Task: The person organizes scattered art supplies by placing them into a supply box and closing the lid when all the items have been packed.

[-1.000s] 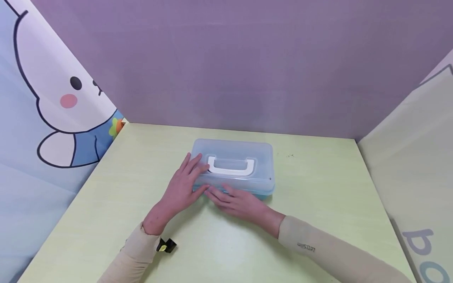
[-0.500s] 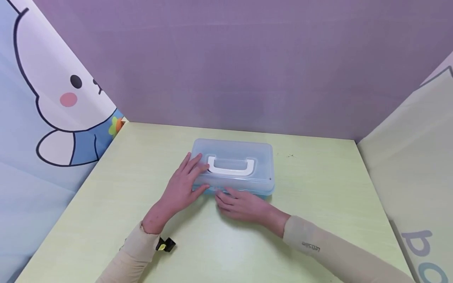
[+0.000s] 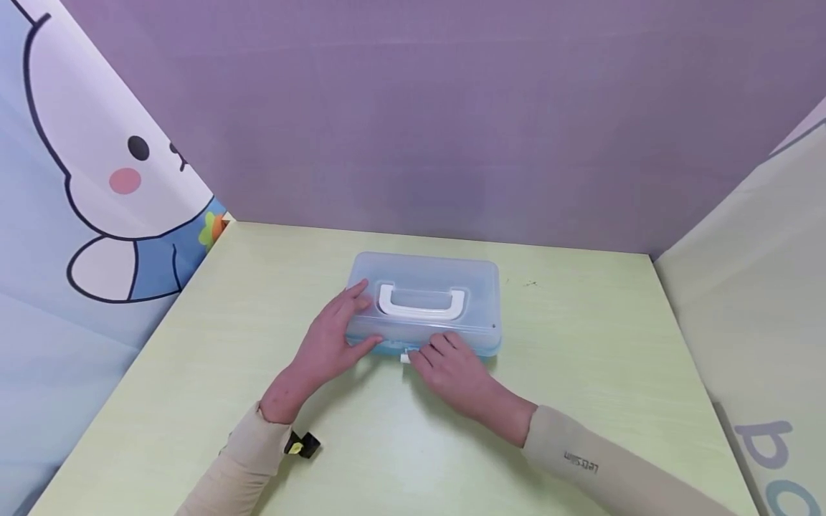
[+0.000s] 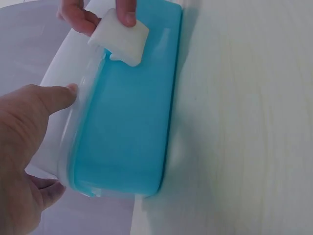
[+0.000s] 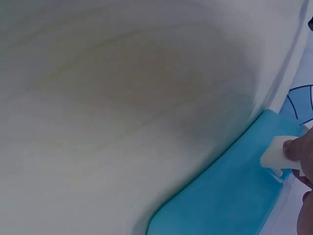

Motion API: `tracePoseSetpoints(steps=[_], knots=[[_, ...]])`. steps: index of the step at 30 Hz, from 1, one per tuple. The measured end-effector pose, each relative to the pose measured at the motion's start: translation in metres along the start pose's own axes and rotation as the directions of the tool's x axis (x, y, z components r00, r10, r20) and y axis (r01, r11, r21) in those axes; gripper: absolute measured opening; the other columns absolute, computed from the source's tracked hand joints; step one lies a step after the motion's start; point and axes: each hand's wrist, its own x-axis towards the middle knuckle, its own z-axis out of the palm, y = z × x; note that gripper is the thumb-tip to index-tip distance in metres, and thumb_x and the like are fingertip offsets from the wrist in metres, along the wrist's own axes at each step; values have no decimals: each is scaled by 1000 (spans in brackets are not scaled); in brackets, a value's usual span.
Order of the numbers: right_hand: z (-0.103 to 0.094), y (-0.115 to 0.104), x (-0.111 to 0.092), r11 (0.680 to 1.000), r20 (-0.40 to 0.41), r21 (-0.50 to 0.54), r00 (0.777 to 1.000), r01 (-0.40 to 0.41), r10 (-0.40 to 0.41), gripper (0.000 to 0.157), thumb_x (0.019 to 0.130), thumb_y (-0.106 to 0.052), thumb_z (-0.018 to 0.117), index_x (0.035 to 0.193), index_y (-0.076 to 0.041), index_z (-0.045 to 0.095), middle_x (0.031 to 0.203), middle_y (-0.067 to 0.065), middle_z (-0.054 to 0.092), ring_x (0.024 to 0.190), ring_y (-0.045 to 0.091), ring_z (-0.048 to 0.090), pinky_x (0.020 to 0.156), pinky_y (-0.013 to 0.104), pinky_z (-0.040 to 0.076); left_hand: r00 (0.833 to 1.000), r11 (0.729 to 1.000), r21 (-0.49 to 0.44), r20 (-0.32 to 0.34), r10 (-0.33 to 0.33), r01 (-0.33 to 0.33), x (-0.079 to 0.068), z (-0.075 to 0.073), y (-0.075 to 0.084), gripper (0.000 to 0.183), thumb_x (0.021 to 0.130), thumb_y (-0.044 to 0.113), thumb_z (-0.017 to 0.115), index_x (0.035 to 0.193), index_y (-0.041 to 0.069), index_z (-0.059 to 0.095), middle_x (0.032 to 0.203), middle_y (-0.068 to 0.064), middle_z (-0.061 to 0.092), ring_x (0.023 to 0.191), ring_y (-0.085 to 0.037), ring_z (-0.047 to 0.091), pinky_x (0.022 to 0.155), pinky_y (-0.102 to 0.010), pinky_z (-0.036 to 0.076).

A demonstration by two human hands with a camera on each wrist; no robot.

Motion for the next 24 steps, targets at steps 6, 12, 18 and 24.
tracePoseSetpoints(steps=[6, 12, 18, 24], knots=[[4, -9, -1, 994, -53, 58, 993, -98, 101, 33, 101, -12, 35, 98, -6, 67, 86, 3, 66, 76, 24, 51, 68, 33, 40, 996, 996, -3, 2, -92, 92, -3, 0, 2, 60, 76, 39, 83, 123, 13, 55, 150, -17, 34, 118, -35, 54, 87, -43, 53], [-4, -15, 1, 991, -41, 80, 993, -104, 108, 41, 103, -10, 26, 93, -7, 66, 84, 3, 66, 77, 23, 52, 69, 34, 40, 992, 992, 3, 16, -123, 123, -2, -1, 3, 59, 77, 39, 82, 124, 15, 56, 150, -16, 34, 120, -35, 53, 83, -44, 54], [-17, -13, 9, 977, -62, 115, 980, -182, 190, 22, 98, -15, 48, 96, -8, 68, 88, 3, 66, 81, 25, 54, 70, 36, 41, 991, 991, 12, 20, -133, 133, -2, -2, 4, 59, 77, 39, 82, 123, 13, 56, 150, -17, 35, 124, -35, 49, 83, -45, 54], [-18, -10, 14, 955, -81, 114, 956, -273, 283, 23, 77, -14, 79, 98, -10, 71, 90, 4, 65, 85, 26, 56, 70, 38, 41, 992, 992, 19, 13, -129, 128, -3, -1, 2, 59, 77, 40, 82, 123, 14, 56, 150, -16, 34, 125, -34, 49, 84, -45, 54]])
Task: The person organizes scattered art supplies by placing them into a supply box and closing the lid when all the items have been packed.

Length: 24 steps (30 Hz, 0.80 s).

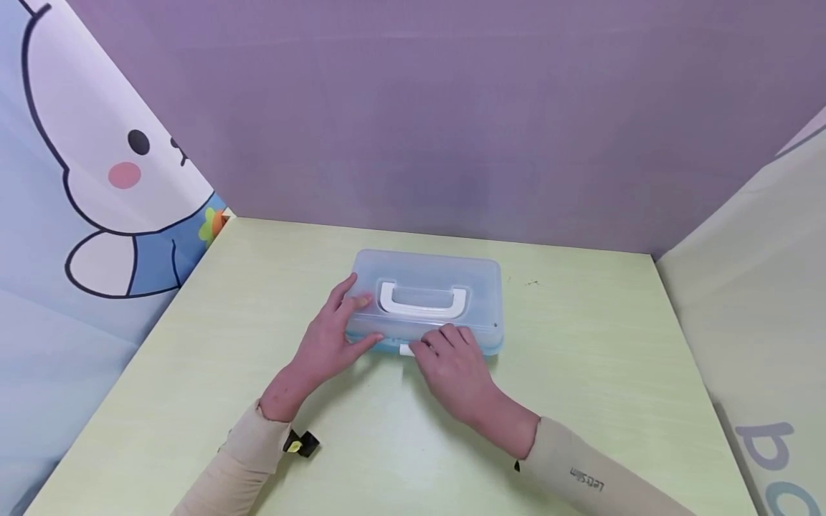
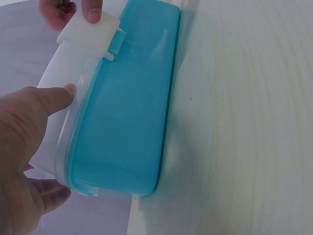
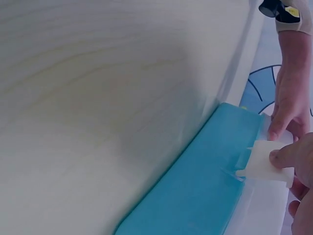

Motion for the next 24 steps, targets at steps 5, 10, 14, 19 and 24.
tracePoseSetpoints(steps=[5, 10, 14, 19, 24], knots=[[-1, 1, 4, 999, -3, -35, 1000, -31, 31, 23, 76, -16, 80, 95, -11, 70, 91, 3, 67, 87, 26, 57, 73, 40, 42, 1000, 1000, 2, -10, 6, -6, 0, 1, -1, 59, 76, 39, 83, 123, 14, 56, 150, -16, 35, 125, -34, 49, 83, -45, 54], [-2, 2, 4, 997, -15, -66, 999, -40, 39, 27, 72, -19, 84, 95, -12, 71, 109, 9, 64, 102, 32, 56, 81, 47, 42, 1000, 1000, 6, -3, 4, -4, -1, 0, -1, 59, 77, 38, 82, 123, 14, 55, 150, -16, 34, 124, -34, 50, 83, -45, 54], [0, 3, 3, 997, -23, -68, 999, -43, 42, 26, 71, -18, 84, 94, -13, 72, 129, 14, 57, 121, 37, 48, 88, 53, 40, 1000, 1000, 9, -2, 11, -11, -1, 0, 0, 59, 77, 39, 82, 123, 14, 55, 150, -16, 35, 123, -35, 50, 83, -45, 54], [1, 6, 3, 997, -9, -59, 999, -44, 44, 25, 72, -17, 83, 95, -12, 74, 135, 15, 54, 129, 39, 42, 94, 56, 39, 1000, 1000, 11, -7, 19, -19, -2, 0, -1, 59, 76, 39, 83, 122, 14, 56, 149, -17, 35, 124, -34, 50, 84, -45, 54], [2, 6, 2, 998, 2, -32, 999, -49, 49, 26, 72, -17, 84, 96, -12, 75, 132, 15, 56, 129, 39, 43, 95, 56, 39, 1000, 1000, 15, -8, 18, -18, -3, 0, -1, 59, 76, 39, 83, 122, 14, 56, 149, -17, 36, 122, -35, 51, 83, -45, 55]])
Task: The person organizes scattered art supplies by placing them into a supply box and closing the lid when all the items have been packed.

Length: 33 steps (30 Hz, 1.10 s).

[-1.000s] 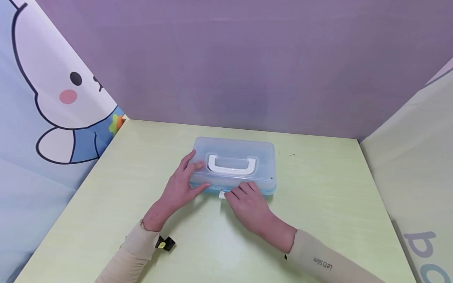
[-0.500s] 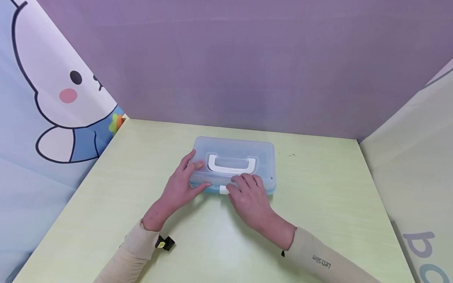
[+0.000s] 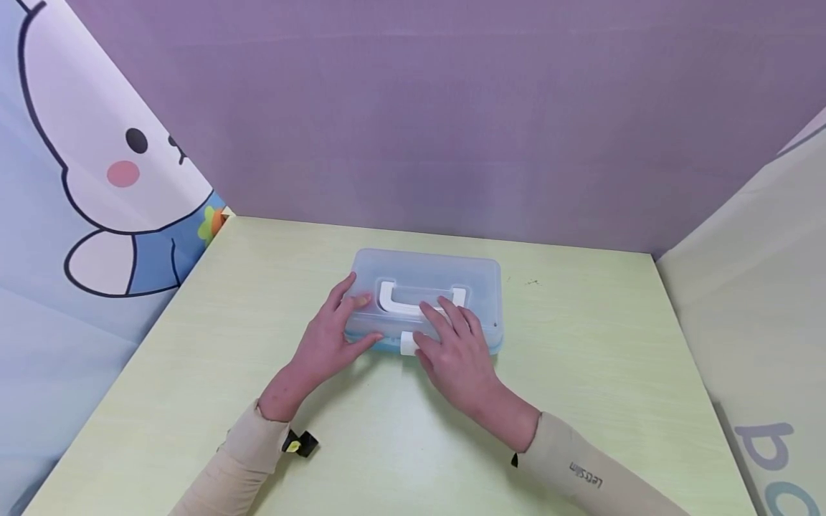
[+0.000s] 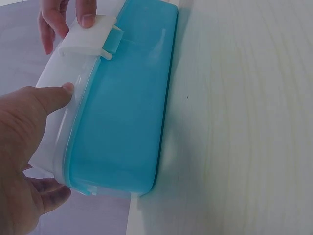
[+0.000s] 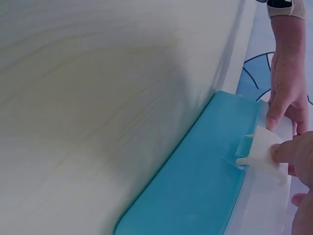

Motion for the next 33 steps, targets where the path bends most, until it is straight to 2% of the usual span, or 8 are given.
tracePoseSetpoints(steps=[7, 16, 25, 33], knots=[[0, 1, 0, 1000, 19, 20, 1000, -20, 20, 26, 73, -20, 85, 97, -14, 76, 129, 14, 59, 129, 40, 43, 97, 56, 38, 1000, 1000, 8, 9, -7, 7, 0, -1, -1, 59, 76, 39, 83, 123, 14, 56, 149, -17, 36, 123, -35, 51, 81, -45, 55], [10, 5, -2, 999, 40, 51, 999, -4, 2, 25, 67, -19, 89, 90, -15, 79, 130, 17, 58, 125, 42, 46, 98, 56, 37, 1000, 1000, 7, -5, -1, 1, 0, 0, -3, 59, 76, 38, 83, 122, 13, 56, 149, -18, 36, 123, -36, 50, 80, -46, 55], [19, 8, -7, 999, 20, 49, 1000, 9, -10, 24, 68, -16, 88, 89, -13, 78, 134, 17, 55, 125, 41, 46, 99, 56, 37, 1000, 1000, 22, -14, -2, 3, 0, 1, -2, 59, 75, 38, 84, 121, 14, 57, 149, -17, 36, 120, -35, 53, 77, -45, 56], [20, 6, -8, 999, 17, 31, 1000, -12, 11, 23, 68, -22, 88, 86, -15, 76, 133, 17, 56, 123, 39, 49, 101, 55, 36, 1000, 1000, 17, -3, -2, 2, 0, 2, -1, 59, 76, 40, 83, 122, 14, 57, 149, -17, 36, 119, -35, 54, 77, -44, 56]])
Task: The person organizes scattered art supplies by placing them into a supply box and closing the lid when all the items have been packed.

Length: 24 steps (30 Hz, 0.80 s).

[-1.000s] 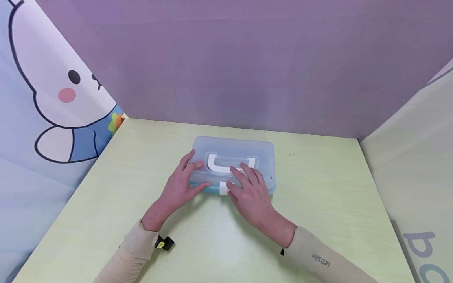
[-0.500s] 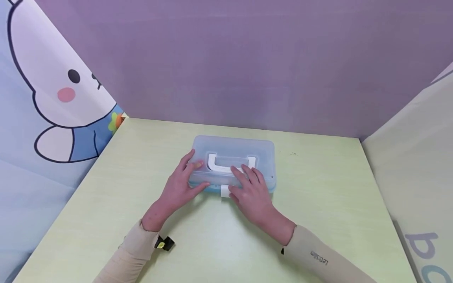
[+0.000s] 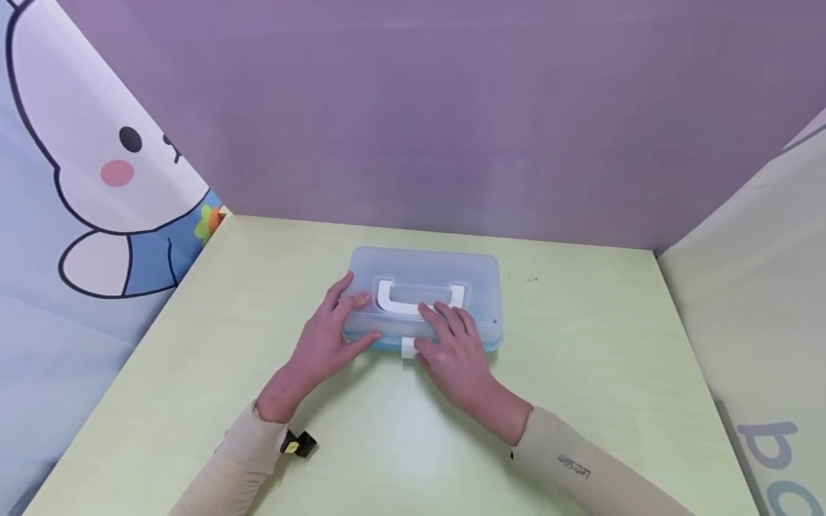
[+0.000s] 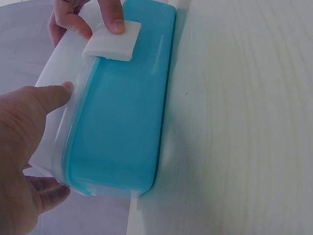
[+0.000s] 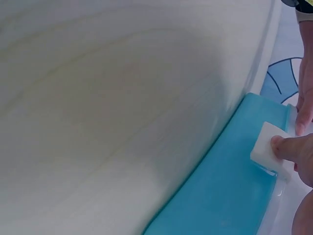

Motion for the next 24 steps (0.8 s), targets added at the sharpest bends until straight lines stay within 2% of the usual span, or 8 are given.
tracePoseSetpoints(steps=[11, 24], knots=[[10, 2, -2, 999, -97, 22, 994, 49, -46, 19, 70, -16, 85, 79, -13, 69, 128, 21, 58, 118, 41, 52, 99, 56, 37, 1000, 1000, -8, 3, -2, 2, 0, 0, 1, 58, 76, 40, 82, 121, 14, 57, 148, -17, 37, 112, -35, 59, 75, -43, 57], [10, -2, -1, 1000, -82, 6, 996, 20, -20, 16, 73, -14, 81, 75, -10, 65, 127, 22, 58, 119, 42, 50, 98, 56, 38, 1000, 1000, 0, -3, 12, -12, 0, 2, 0, 59, 76, 41, 82, 122, 15, 56, 149, -16, 36, 107, -35, 62, 73, -43, 57]])
